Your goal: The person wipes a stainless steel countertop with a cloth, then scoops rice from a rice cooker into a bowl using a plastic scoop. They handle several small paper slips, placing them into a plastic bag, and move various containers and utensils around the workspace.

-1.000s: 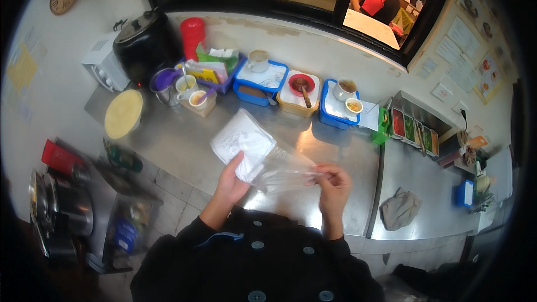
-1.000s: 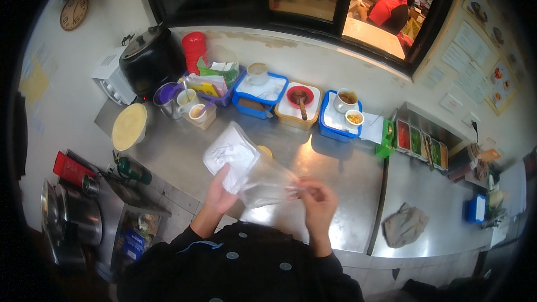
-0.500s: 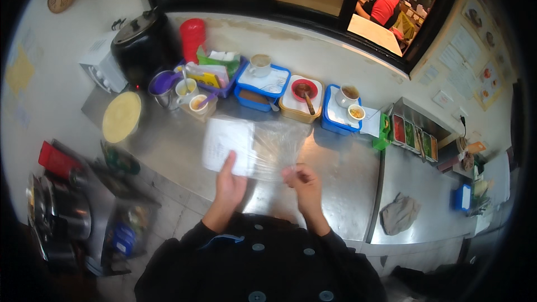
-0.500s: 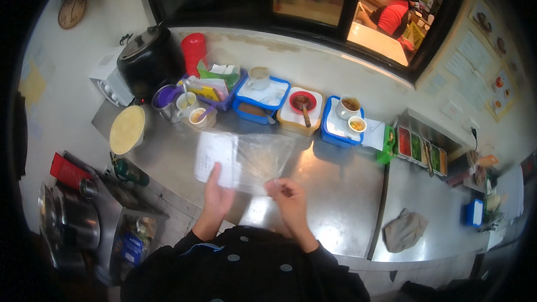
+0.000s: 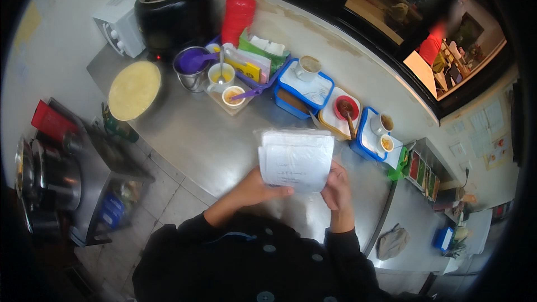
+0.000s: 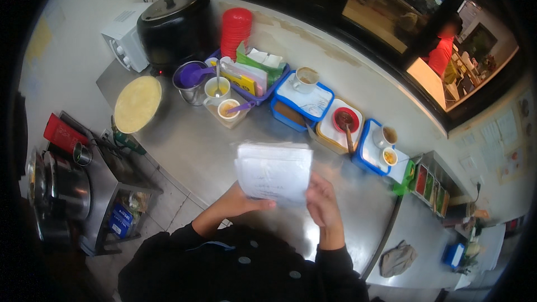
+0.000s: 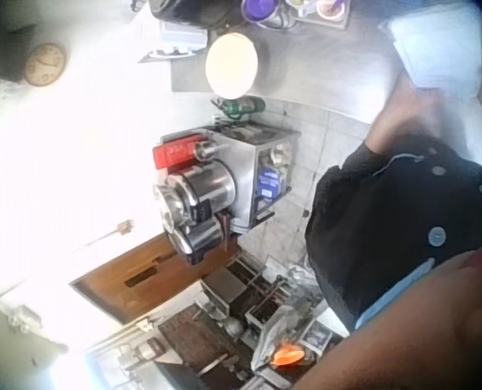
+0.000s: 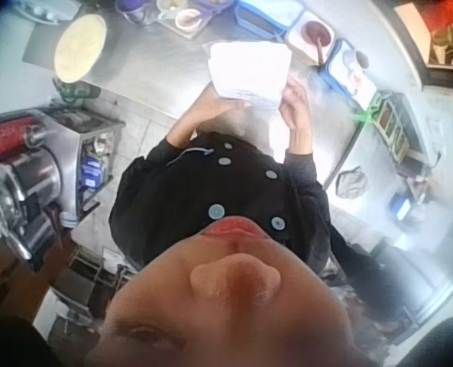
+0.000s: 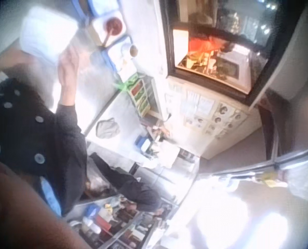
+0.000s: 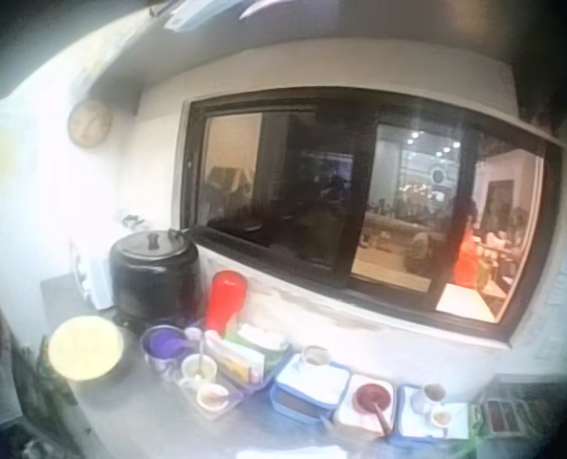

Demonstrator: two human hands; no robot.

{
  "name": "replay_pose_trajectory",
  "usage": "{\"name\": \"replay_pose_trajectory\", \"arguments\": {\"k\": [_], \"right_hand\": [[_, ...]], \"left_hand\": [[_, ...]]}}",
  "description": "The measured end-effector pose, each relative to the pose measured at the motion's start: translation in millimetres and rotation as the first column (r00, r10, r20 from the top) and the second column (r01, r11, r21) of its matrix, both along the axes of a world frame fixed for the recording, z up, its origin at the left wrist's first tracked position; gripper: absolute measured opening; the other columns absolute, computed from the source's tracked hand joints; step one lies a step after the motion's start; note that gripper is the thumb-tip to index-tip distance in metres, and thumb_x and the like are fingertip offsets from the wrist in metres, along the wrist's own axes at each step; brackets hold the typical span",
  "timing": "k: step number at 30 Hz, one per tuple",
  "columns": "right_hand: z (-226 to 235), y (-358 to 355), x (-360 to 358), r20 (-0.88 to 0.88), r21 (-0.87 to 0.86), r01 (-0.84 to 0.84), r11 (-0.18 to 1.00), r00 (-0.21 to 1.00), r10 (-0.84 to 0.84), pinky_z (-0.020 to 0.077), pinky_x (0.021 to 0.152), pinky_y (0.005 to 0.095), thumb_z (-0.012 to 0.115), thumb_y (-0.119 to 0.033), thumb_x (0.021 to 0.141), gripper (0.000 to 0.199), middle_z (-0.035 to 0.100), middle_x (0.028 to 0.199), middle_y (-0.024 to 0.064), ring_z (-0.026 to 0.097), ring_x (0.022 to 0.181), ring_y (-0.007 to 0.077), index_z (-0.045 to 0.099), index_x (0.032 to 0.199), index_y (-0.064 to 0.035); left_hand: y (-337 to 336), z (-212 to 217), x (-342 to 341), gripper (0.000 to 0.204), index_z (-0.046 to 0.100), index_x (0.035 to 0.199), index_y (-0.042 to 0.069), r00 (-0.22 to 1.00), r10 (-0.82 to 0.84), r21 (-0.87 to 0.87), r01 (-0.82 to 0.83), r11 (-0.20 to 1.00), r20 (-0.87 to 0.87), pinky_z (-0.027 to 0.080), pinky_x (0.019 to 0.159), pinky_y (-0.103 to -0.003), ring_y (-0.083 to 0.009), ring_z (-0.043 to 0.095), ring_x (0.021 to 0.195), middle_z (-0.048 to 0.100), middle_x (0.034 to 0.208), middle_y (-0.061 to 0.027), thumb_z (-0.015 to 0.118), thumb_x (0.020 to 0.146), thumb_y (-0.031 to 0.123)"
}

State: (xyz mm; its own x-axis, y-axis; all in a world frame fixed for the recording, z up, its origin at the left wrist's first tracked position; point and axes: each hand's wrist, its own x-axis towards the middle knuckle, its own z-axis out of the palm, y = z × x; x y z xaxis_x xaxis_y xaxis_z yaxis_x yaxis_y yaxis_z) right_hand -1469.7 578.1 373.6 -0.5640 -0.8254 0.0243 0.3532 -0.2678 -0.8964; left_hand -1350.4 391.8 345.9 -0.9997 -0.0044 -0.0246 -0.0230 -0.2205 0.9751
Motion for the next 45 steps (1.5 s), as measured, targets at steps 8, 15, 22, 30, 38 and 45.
{"name": "replay_pose_trajectory", "arguments": {"k": [8, 15, 22, 30, 38, 45], "right_hand": [[31.3, -105.5, -66.1, -0.798, 0.358, 0.416, 0.836, 0.601, 0.043, 0.049, 0.074, 0.0304, 0.068, -0.006, 0.081, 0.035, 0.068, 0.095, 0.0154, 0.066, 0.083, 0.0218, 0.058, 0.114, 0.001], [-19.3, -239.8, -181.0, -0.936, 0.209, 0.534, 0.819, 0.351, 0.01, 0.0495, 0.066, 0.036, 0.059, -0.006, 0.085, 0.021, 0.064, 0.084, 0.0207, 0.063, 0.072, 0.0326, 0.06, 0.105, 0.0], [-68.4, -294.5, -203.5, -0.995, 0.099, 0.389, 0.916, 0.059, 0.082, 0.0498, 0.07, 0.0458, 0.054, 0.002, 0.076, 0.034, 0.063, 0.087, 0.024, 0.062, 0.082, 0.0404, 0.057, 0.109, -0.0006], [-67.5, -330.8, -216.6, -0.805, 0.482, 0.541, 0.689, -0.037, 0.592, 0.0519, 0.07, 0.0449, 0.058, -0.004, 0.075, 0.033, 0.065, 0.086, 0.0238, 0.064, 0.082, 0.0399, 0.058, 0.107, 0.0016], [-22.8, -330.0, -205.0, -0.739, 0.621, 0.517, 0.589, 0.136, 0.66, 0.0507, 0.079, 0.0434, 0.063, -0.009, 0.077, 0.04, 0.063, 0.103, 0.022, 0.062, 0.095, 0.0374, 0.055, 0.116, -0.005], [16.5, -108.3, -121.8, -0.964, 0.249, 0.745, 0.618, 0.252, 0.085, 0.049, 0.078, 0.0405, 0.063, -0.013, 0.083, 0.028, 0.062, 0.107, 0.0171, 0.06, 0.094, 0.0374, 0.06, 0.11, -0.0051]], "left_hand": [[-114.1, 9.7, -74.1, 0.057, 0.049, 0.126, 0.002, 0.951, 0.147, -0.35, -0.239, 0.906, -0.271, 0.038, 0.1, -0.037, -0.0227, 0.046, 0.121, 0.05, 0.128, -0.015, 0.071, 0.074, 0.005], [-219.3, -13.2, -149.5, 0.052, 0.054, 0.122, 0.003, 0.9, 0.243, -0.918, -0.389, 0.073, -0.362, 0.035, 0.092, -0.041, -0.0322, 0.04, 0.114, 0.047, 0.13, -0.0086, 0.067, 0.072, 0.008], [-225.3, -35.2, -141.2, 0.042, 0.061, 0.116, 0.005, 0.919, 0.307, -0.949, -0.294, 0.117, -0.247, 0.032, 0.09, -0.043, -0.0301, 0.04, 0.11, 0.046, 0.135, -0.0041, 0.065, 0.074, 0.007], [-224.9, -39.1, -140.3, 0.041, 0.062, 0.114, 0.003, 0.906, 0.298, -0.926, -0.351, 0.136, -0.3, 0.033, 0.091, -0.043, -0.0301, 0.042, 0.11, 0.045, 0.135, -0.0064, 0.067, 0.073, 0.009], [-221.7, -19.1, -92.5, 0.04, 0.063, 0.112, 0.011, 0.821, 0.37, -0.821, -0.53, 0.213, -0.434, 0.033, 0.098, -0.041, -0.0305, 0.043, 0.114, 0.052, 0.129, -0.0087, 0.067, 0.073, 0.006], [-200.9, -70.3, 10.8, 0.028, 0.063, 0.109, 0.008, 0.753, 0.651, -0.797, -0.451, 0.402, -0.098, 0.046, 0.082, -0.035, -0.0256, 0.057, 0.097, 0.06, 0.11, -0.0114, 0.062, 0.081, 0.006]]}}
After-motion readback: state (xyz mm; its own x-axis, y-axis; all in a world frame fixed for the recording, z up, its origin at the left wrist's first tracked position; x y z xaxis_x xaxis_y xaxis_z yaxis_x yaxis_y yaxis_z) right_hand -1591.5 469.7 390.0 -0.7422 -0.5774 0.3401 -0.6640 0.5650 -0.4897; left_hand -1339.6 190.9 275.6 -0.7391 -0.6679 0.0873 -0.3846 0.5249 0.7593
